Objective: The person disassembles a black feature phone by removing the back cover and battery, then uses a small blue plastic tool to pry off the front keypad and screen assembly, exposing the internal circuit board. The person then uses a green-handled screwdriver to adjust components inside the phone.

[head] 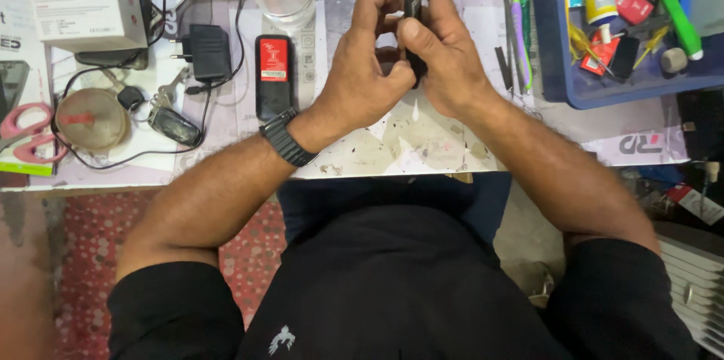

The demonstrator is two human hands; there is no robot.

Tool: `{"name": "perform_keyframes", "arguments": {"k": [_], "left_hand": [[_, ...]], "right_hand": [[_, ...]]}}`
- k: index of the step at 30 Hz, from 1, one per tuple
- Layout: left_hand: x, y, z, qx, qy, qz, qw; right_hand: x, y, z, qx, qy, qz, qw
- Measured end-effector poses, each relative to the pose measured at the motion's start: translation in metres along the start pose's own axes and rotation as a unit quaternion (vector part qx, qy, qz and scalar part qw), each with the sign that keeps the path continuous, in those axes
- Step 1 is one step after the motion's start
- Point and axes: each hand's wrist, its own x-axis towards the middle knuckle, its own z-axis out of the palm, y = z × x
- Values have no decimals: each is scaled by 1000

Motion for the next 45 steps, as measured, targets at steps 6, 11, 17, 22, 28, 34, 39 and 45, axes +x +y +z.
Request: {"name": "perform_keyframes", "arguments": {"k": [6,11,17,22,28,34,39,45], "left_hand": [[1,-4,0,-24,-8,-6,1000],[-4,-12,0,-22,-10,3,1000],[-4,-14,1,-40,-14,-2,999],[-4,-16,2,-33,-24,21,999],[-7,-15,2,-19,-21,24,999],[-8,-13,2,-5,-38,57,998],[-9,-13,3,-16,-44,55,997],[-8,-11,2,-7,-51,36,998]], "right_hand": [[1,-1,2,-37,-4,-19,999],[-4,7,2,-60,-8,-40,997],[-5,4,2,-98,-5,-46,994],[-4,5,2,-97,-10,-52,994],[-6,10,-3,-106,-19,-64,992],[-8,14,-8,-39,-13,-35,999],[-8,16,-8,-22,-1,-26,999],[-6,14,-4,12,18,-3,1000]]}}
